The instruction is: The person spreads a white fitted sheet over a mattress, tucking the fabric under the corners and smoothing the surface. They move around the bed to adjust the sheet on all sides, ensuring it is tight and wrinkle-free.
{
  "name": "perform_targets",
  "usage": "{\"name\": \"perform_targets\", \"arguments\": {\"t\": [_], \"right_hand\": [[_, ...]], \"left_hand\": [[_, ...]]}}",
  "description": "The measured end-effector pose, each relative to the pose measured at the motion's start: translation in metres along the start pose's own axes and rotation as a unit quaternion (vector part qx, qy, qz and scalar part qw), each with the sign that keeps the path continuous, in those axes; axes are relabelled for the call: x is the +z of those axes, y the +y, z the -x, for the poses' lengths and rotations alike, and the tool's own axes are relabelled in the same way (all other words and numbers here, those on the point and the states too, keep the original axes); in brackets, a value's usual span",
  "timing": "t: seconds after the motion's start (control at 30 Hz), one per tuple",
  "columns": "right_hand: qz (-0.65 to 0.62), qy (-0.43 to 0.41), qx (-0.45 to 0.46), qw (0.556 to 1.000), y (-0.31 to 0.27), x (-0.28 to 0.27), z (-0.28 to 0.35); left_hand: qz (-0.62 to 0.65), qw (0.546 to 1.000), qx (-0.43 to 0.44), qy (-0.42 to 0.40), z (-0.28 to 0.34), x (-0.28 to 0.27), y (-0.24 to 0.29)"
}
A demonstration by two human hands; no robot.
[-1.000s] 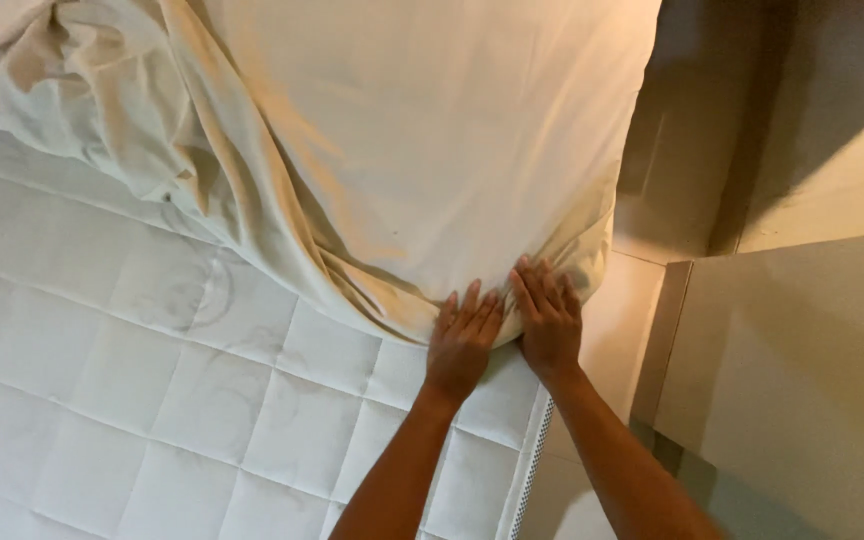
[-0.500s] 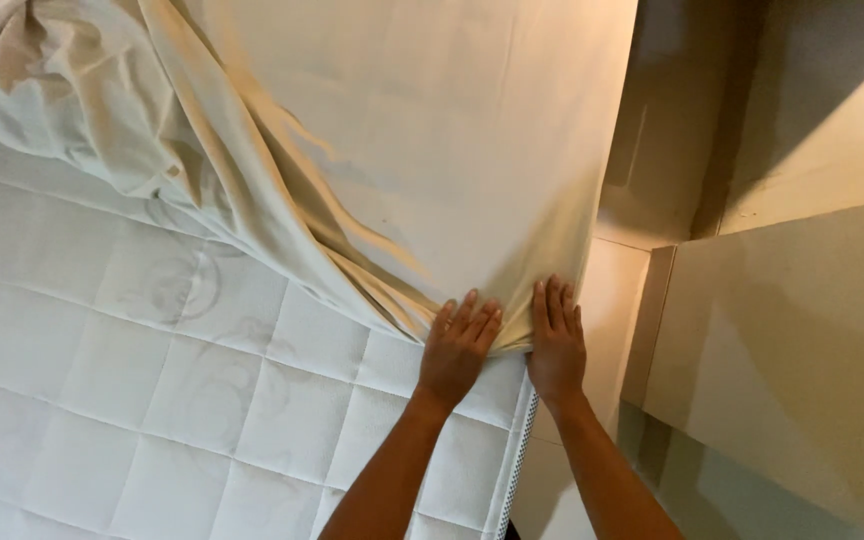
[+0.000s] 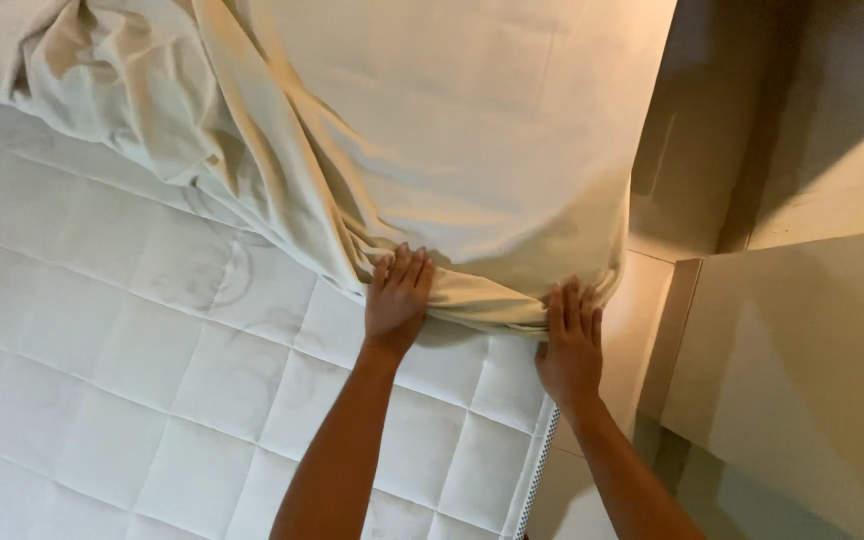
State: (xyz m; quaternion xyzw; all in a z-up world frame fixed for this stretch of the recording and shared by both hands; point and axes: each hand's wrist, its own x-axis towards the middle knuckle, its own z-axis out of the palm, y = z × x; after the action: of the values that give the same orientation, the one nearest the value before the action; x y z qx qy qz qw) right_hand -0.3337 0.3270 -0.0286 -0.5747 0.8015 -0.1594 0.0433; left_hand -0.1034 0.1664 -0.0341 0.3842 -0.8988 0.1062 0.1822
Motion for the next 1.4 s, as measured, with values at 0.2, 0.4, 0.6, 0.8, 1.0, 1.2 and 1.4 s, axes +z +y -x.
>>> {"name": "perform_targets", "arguments": {"t": [0.2,0.4,0.6,0.8,1.0,1.2,1.4], "right_hand": [[-0.079,0.054,-0.119,0.988,-0.061,0.000,-0.028],[-0.114,-0.035,-0.160,0.980,-0.123,-0.008,-0.045],[-0.046,0.037,-0.171,0.983,-0.121,0.032,-0.033],[-0.025,0.030,-0.155,0.987,-0.125,0.027,-0.033],[-0.019,0.027,-0.158,0.987,-0.122,0.035,-0.035],[-0.005,-0.008,-0.132,0.991,-0.125,0.035,-0.037],[-0.029,0.032,-0.145,0.988,-0.118,0.046,-0.034]], "left_hand": [[0.036,0.998,-0.056,0.007,0.036,-0.019,0.017],[0.075,0.995,-0.068,0.013,0.065,-0.047,0.007],[0.074,0.997,-0.007,-0.027,0.062,-0.045,-0.014],[0.049,0.996,0.070,-0.018,0.021,-0.057,-0.045],[-0.058,0.997,0.053,0.002,-0.008,-0.037,-0.065],[-0.024,1.000,0.002,0.009,-0.009,-0.014,-0.067],[-0.003,0.999,-0.041,0.027,0.014,-0.024,-0.062]]}}
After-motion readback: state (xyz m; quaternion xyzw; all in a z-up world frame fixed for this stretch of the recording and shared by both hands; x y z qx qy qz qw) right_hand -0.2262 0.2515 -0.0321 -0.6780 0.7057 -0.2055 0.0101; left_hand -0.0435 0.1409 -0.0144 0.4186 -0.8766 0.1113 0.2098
